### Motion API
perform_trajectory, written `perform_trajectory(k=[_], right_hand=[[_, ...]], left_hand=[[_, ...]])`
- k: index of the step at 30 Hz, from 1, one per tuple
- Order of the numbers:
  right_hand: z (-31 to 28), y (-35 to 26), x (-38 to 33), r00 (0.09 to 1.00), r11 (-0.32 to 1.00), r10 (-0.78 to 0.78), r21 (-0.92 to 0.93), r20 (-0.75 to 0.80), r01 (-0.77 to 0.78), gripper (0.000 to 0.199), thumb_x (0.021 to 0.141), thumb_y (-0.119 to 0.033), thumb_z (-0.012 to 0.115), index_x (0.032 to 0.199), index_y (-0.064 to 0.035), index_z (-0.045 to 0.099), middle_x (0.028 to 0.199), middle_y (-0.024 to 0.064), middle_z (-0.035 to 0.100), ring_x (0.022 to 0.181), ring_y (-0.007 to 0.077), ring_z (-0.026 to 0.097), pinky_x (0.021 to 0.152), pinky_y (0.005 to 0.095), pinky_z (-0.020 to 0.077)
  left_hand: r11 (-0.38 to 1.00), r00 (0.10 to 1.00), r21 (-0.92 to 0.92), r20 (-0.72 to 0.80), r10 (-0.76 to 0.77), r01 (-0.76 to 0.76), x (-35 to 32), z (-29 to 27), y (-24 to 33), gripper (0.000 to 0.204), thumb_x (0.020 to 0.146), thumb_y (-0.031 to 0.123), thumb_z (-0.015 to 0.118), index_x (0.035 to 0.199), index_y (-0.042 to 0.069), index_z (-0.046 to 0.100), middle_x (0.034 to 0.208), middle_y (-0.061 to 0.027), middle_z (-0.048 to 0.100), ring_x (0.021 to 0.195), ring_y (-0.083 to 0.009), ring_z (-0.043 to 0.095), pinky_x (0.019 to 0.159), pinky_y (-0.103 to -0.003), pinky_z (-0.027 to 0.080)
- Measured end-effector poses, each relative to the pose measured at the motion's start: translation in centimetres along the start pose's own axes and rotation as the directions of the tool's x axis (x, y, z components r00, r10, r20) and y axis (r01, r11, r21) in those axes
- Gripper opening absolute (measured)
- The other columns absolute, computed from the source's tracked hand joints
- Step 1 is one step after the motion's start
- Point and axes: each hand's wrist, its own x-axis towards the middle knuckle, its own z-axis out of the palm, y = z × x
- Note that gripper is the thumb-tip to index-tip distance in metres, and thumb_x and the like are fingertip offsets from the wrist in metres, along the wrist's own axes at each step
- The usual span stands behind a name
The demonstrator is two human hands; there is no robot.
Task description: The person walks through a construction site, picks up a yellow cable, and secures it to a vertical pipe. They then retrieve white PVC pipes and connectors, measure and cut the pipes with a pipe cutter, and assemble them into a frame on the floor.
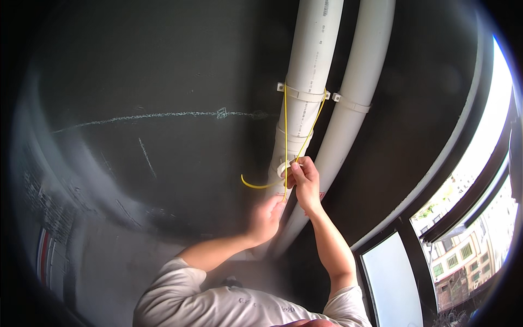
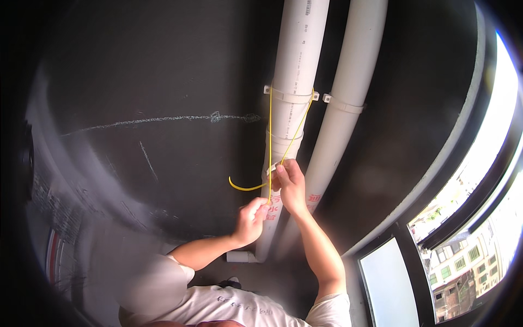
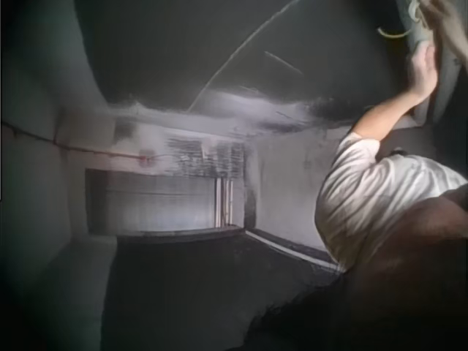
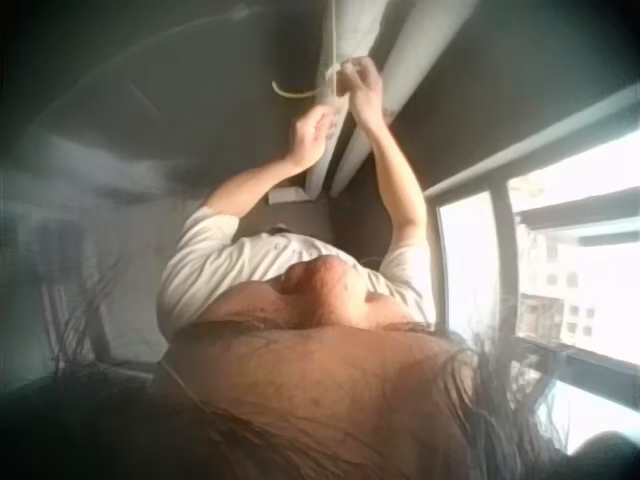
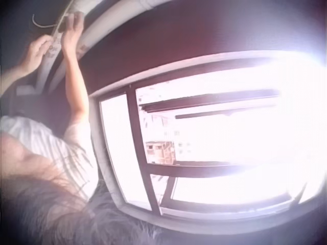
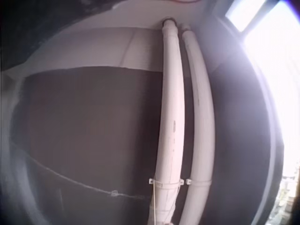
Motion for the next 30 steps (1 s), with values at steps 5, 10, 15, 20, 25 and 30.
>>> perform_trajectory(k=[5, 10, 15, 20, 25, 30], right_hand=[[2.0, 0.4, 0.2, 0.988, 0.964, 0.151, 0.217, 0.028, -0.154, 0.010, 0.110, -0.015, 0.048, 0.109, -0.0069, 0.052, 0.089, 0.0088, 0.068, 0.065, 0.0096, 0.054, 0.055, 0.0225, 0.0414], [1.0, 2.2, 0.2, 0.993, 0.946, 0.102, 0.304, 0.054, -0.113, 0.006, 0.109, -0.013, 0.050, 0.109, -0.0075, 0.052, 0.082, 0.0061, 0.064, 0.056, 0.0062, 0.038, 0.049, 0.0215, 0.0295], [-0.7, 3.4, 0.0, 0.995, 0.945, 0.101, 0.312, -0.002, -0.095, 0.004, 0.108, -0.011, 0.053, 0.107, -0.0071, 0.051, 0.086, 0.0066, 0.065, 0.059, 0.0061, 0.040, 0.049, 0.0216, 0.0291], [-1.0, 2.6, -1.4, 0.992, 0.944, 0.118, 0.315, -0.039, -0.100, 0.005, 0.108, -0.011, 0.051, 0.106, -0.0069, 0.050, 0.088, 0.0073, 0.066, 0.063, 0.0079, 0.053, 0.051, 0.0207, 0.0440], [-1.6, 2.4, -3.7, 0.991, 0.985, 0.132, 0.106, 0.037, -0.135, 0.005, 0.108, -0.007, 0.048, 0.110, -0.0032, 0.049, 0.092, 0.0086, 0.069, 0.072, 0.0120, 0.066, 0.063, 0.0265, 0.0549], [-1.8, 1.1, -4.8, 0.997, 0.951, 0.012, -0.307, -0.079, -0.036, 0.012, 0.107, -0.008, 0.053, 0.114, -0.0004, 0.058, 0.080, 0.0038, 0.065, 0.065, 0.0090, 0.058, 0.061, 0.0259, 0.0491]], left_hand=[[0.982, 0.997, 0.177, -0.005, 0.071, -0.069, -0.1, 1.1, -3.9, 0.012, 0.101, 0.001, 0.058, 0.109, -0.002, 0.067, 0.080, -0.0117, 0.068, 0.071, -0.0168, 0.068, 0.066, -0.033, 0.055], [0.827, 0.853, -0.245, 0.285, -0.438, 0.506, 1.9, -0.4, -4.7, 0.017, 0.102, 0.002, 0.060, 0.116, -0.001, 0.067, 0.092, -0.0034, 0.070, 0.079, -0.0114, 0.067, 0.068, -0.029, 0.053], [0.860, 0.962, -0.445, 0.219, -0.165, 0.249, 4.6, -1.7, -2.1, 0.063, 0.099, 0.002, 0.067, 0.155, 0.004, 0.038, 0.132, -0.0071, 0.058, 0.107, -0.0122, 0.062, 0.099, -0.030, 0.051], [0.681, 0.856, -0.525, 0.389, -0.341, 0.510, 3.5, -0.3, -1.1, 0.067, 0.099, 0.004, 0.066, 0.158, 0.008, 0.034, 0.118, -0.0034, 0.059, 0.100, -0.0111, 0.063, 0.090, -0.028, 0.053], [0.530, 0.782, -0.575, 0.437, -0.445, 0.623, 1.7, 0.4, -0.1, 0.046, 0.104, 0.007, 0.055, 0.148, 0.002, 0.044, 0.095, 0.0030, 0.054, 0.074, -0.0068, 0.053, 0.063, -0.023, 0.041], [0.585, 0.829, -0.607, 0.255, -0.498, 0.538, -1.1, 0.4, 1.3, 0.026, 0.109, 0.015, 0.047, 0.128, 0.001, 0.058, 0.071, 0.0034, 0.049, 0.061, -0.0053, 0.041, 0.054, -0.021, 0.031]])
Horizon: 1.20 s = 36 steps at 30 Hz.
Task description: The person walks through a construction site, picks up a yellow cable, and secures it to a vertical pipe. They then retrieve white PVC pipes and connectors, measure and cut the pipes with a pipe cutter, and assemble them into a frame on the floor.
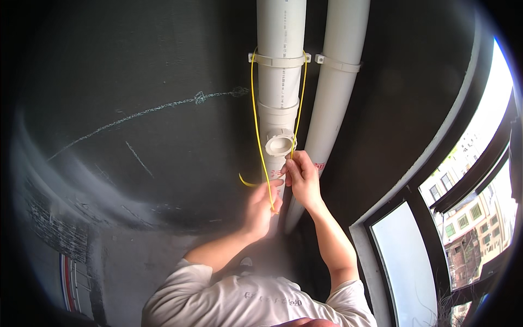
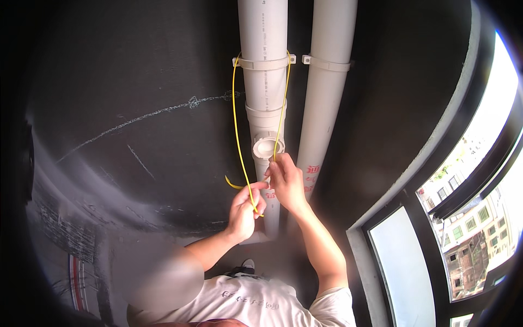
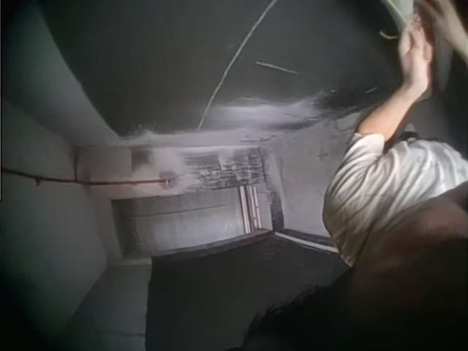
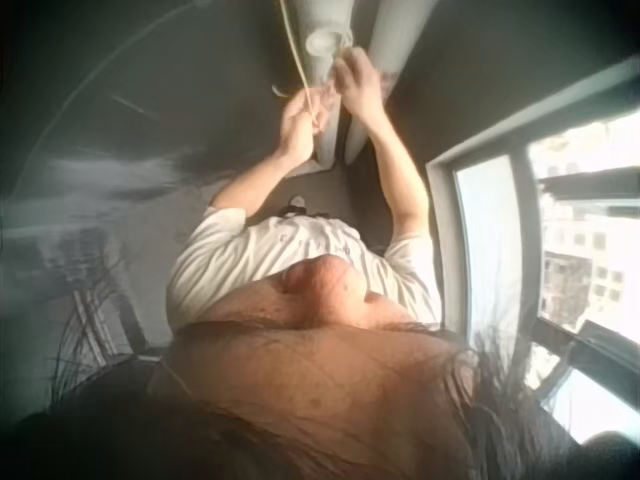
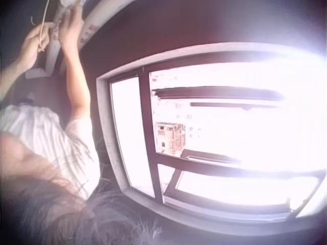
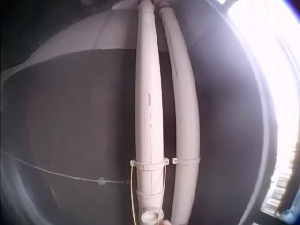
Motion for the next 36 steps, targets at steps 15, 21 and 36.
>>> perform_trajectory(k=[15, 21, 36], right_hand=[[-1.0, -7.9, -1.2, 0.957, 0.894, -0.251, 0.343, -0.148, 0.287, 0.039, 0.106, -0.018, 0.057, 0.133, 0.0094, 0.062, 0.063, -0.0084, 0.042, 0.055, 0.0015, 0.033, 0.052, 0.0204, 0.0258], [-0.5, 4.7, -0.2, 0.989, 0.988, -0.056, 0.136, -0.135, 0.075, 0.019, 0.107, -0.014, 0.057, 0.114, -0.0024, 0.071, 0.066, -0.0086, 0.043, 0.057, 0.0022, 0.036, 0.053, 0.0217, 0.0288], [-0.2, 8.3, 3.8, 0.907, 0.833, -0.404, -0.457, -0.118, 0.311, 0.015, 0.103, -0.012, 0.058, 0.110, -0.0038, 0.068, 0.084, 0.0234, 0.066, 0.076, 0.0452, 0.065, 0.064, 0.0441, 0.0502]], left_hand=[[0.326, 0.548, 0.487, 0.432, 0.716, -0.811, -2.3, 3.8, 9.7, 0.025, 0.100, -0.001, 0.060, 0.122, -0.011, 0.066, 0.109, -0.0244, 0.076, 0.081, -0.0212, 0.075, 0.071, -0.032, 0.058], [0.649, 0.827, 0.624, -0.007, 0.562, -0.435, 0.2, -2.1, -3.5, 0.019, 0.103, 0.006, 0.062, 0.117, -0.003, 0.070, 0.097, -0.0078, 0.077, 0.075, -0.0093, 0.066, 0.071, -0.026, 0.055], [0.457, 0.891, 0.836, 0.079, 0.447, -0.304, 6.3, -6.6, -7.2, 0.022, 0.104, 0.015, 0.059, 0.114, 0.000, 0.071, 0.103, -0.0198, 0.075, 0.094, -0.0306, 0.077, 0.080, -0.037, 0.059]])
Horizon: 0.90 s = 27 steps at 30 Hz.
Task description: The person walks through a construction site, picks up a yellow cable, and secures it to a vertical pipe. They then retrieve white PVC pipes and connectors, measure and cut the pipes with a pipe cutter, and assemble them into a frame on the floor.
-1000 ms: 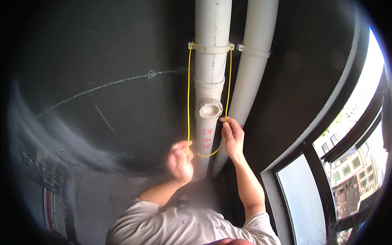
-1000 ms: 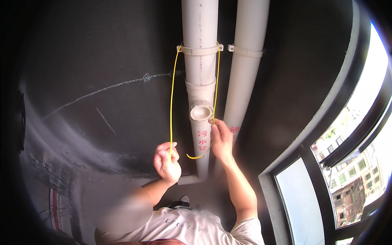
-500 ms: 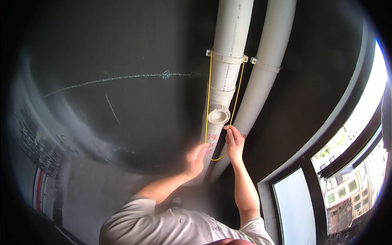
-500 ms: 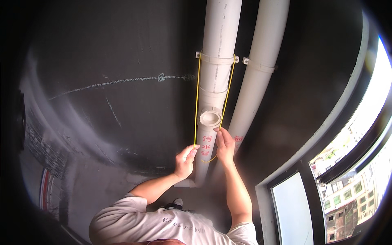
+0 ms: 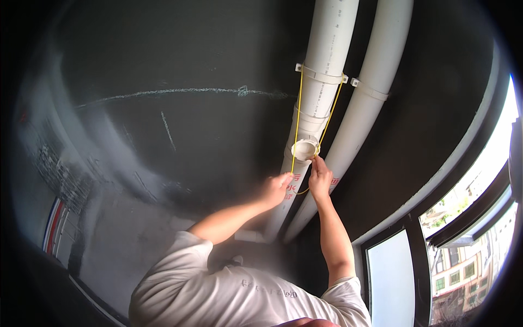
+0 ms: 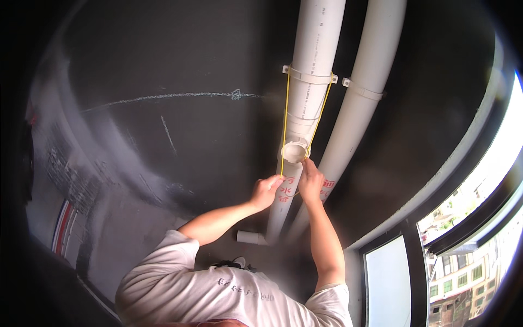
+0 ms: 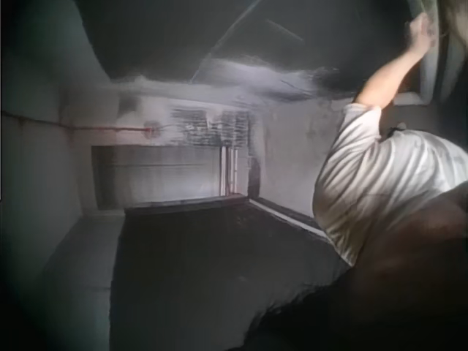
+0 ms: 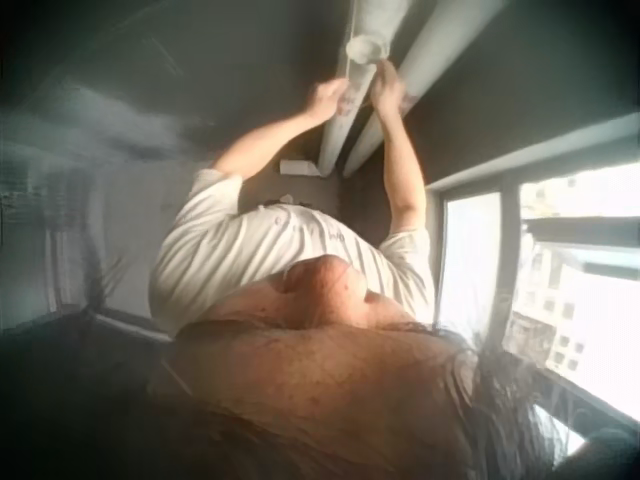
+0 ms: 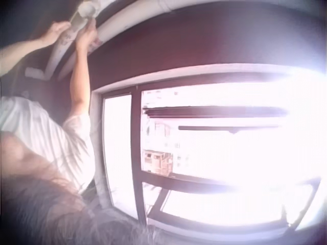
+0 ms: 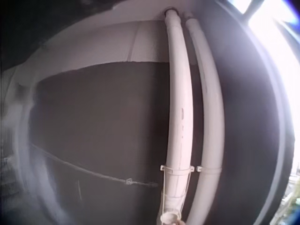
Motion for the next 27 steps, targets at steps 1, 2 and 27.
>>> perform_trajectory(k=[1, 2, 27], right_hand=[[0.1, 0.1, 0.0, 1.000, 1.000, -0.008, 0.003, 0.000, 0.008, 0.015, 0.103, -0.013, 0.058, 0.110, -0.0039, 0.068, 0.084, 0.0231, 0.066, 0.076, 0.0455, 0.065, 0.064, 0.0447, 0.0501], [0.1, 0.1, -0.3, 1.000, 1.000, 0.002, -0.021, 0.001, -0.002, 0.015, 0.103, -0.013, 0.058, 0.109, -0.0043, 0.068, 0.084, 0.0223, 0.067, 0.076, 0.0459, 0.065, 0.064, 0.0453, 0.0501], [-2.5, 2.1, -61.4, -0.495, 0.429, 0.653, -0.819, 0.573, -0.381, 0.036, 0.096, -0.037, 0.064, 0.113, -0.0054, 0.064, 0.098, 0.0179, 0.068, 0.084, 0.0300, 0.067, 0.073, 0.0411, 0.0560]], left_hand=[[0.999, 0.998, 0.010, 0.043, -0.051, 0.051, -0.1, 0.0, 0.5, 0.023, 0.105, 0.016, 0.058, 0.114, 0.000, 0.071, 0.103, -0.0199, 0.075, 0.094, -0.0316, 0.076, 0.080, -0.037, 0.059], [0.995, 0.991, 0.021, 0.085, -0.103, 0.102, -0.3, -0.1, 1.1, 0.024, 0.105, 0.018, 0.057, 0.114, 0.001, 0.072, 0.103, -0.0199, 0.075, 0.095, -0.0327, 0.076, 0.080, -0.037, 0.058], [0.174, 0.123, 0.807, 0.126, -0.984, 0.564, -70.0, -41.2, -16.5, 0.032, 0.090, 0.037, 0.068, 0.087, 0.005, 0.075, 0.072, -0.0163, 0.072, 0.075, -0.0261, 0.073, 0.067, -0.048, 0.056]])
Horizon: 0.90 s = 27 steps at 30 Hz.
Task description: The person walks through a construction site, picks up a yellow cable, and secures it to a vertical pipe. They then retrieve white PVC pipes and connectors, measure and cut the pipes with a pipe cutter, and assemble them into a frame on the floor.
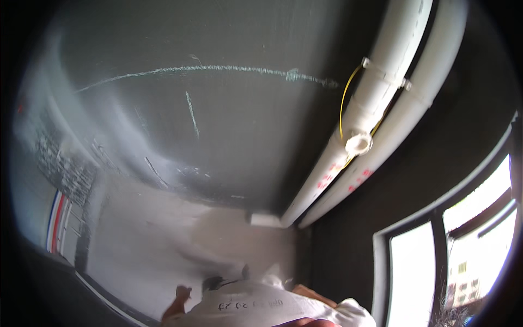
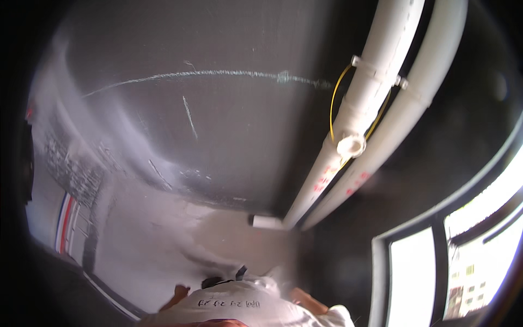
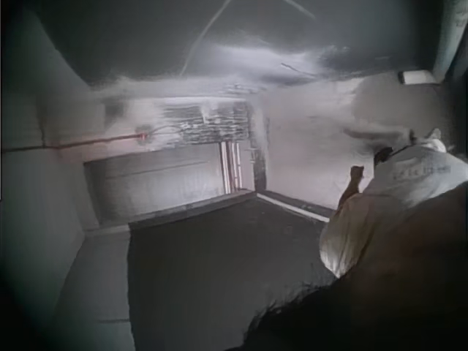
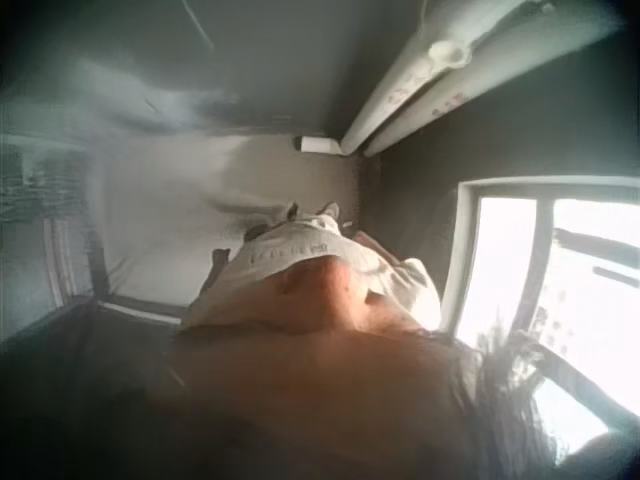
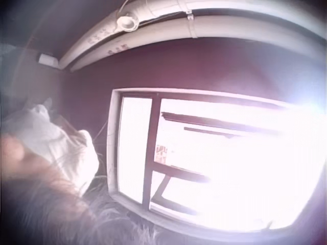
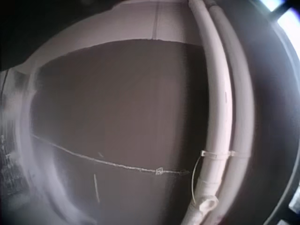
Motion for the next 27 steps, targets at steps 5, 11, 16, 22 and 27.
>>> perform_trajectory(k=[5, 11, 16, 22, 27], right_hand=[[3.1, -15.3, 1.5, 0.990, 0.959, -0.071, -0.264, 0.124, 0.102, 0.035, 0.094, -0.042, 0.062, 0.087, -0.0113, 0.077, 0.069, 0.0071, 0.074, 0.053, 0.0187, 0.069, 0.049, 0.0370, 0.0557], [5.4, -24.4, 7.9, 0.729, 0.800, -0.590, -0.377, -0.347, 0.467, 0.030, 0.096, -0.033, 0.060, 0.107, -0.0082, 0.072, 0.084, 0.0084, 0.075, 0.074, 0.0212, 0.073, 0.072, 0.0353, 0.0587], [9.6, -36.7, 2.1, 0.729, 0.779, -0.622, -0.133, -0.286, 0.613, 0.030, 0.094, -0.032, 0.060, 0.111, -0.0092, 0.071, 0.088, 0.0094, 0.075, 0.076, 0.0201, 0.073, 0.074, 0.0353, 0.0584], [10.9, -37.8, -0.1, 0.886, 0.821, -0.458, -0.417, -0.071, 0.390, 0.031, 0.093, -0.033, 0.062, 0.111, -0.0099, 0.072, 0.093, 0.0093, 0.075, 0.077, 0.0212, 0.073, 0.076, 0.0356, 0.0580], [9.6, -31.5, 2.5, 0.787, 0.814, -0.558, -0.356, -0.262, 0.458, 0.029, 0.093, -0.029, 0.061, 0.109, -0.0082, 0.073, 0.101, 0.0091, 0.071, 0.078, 0.0213, 0.074, 0.079, 0.0354, 0.0572]], left_hand=[[0.638, 0.861, -0.582, 0.280, -0.424, 0.504, -9.1, 0.5, -12.1, 0.019, 0.087, 0.027, 0.070, 0.092, 0.008, 0.071, 0.070, -0.0149, 0.068, 0.072, -0.0260, 0.072, 0.064, -0.048, 0.055], [0.475, 0.917, -0.787, 0.302, -0.260, 0.394, -5.6, -2.2, -14.5, 0.026, 0.088, 0.025, 0.070, 0.104, 0.005, 0.064, 0.080, -0.0158, 0.068, 0.071, -0.0279, 0.070, 0.062, -0.045, 0.054], [0.199, 0.911, -0.957, 0.117, -0.395, 0.209, -3.8, -7.7, -21.8, 0.034, 0.088, 0.023, 0.070, 0.114, 0.003, 0.059, 0.089, -0.0166, 0.068, 0.071, -0.0294, 0.068, 0.060, -0.042, 0.053], [0.071, 0.860, -0.994, -0.111, -0.498, -0.086, -4.7, -12.2, -18.8, 0.028, 0.095, 0.022, 0.064, 0.115, 0.002, 0.061, 0.086, -0.0153, 0.067, 0.067, -0.0276, 0.068, 0.056, -0.038, 0.052], [0.118, 0.921, -0.985, 0.073, -0.384, 0.128, -6.0, -3.9, -19.8, 0.023, 0.094, 0.019, 0.063, 0.110, 0.002, 0.062, 0.084, -0.0155, 0.067, 0.065, -0.0282, 0.067, 0.054, -0.038, 0.051]])
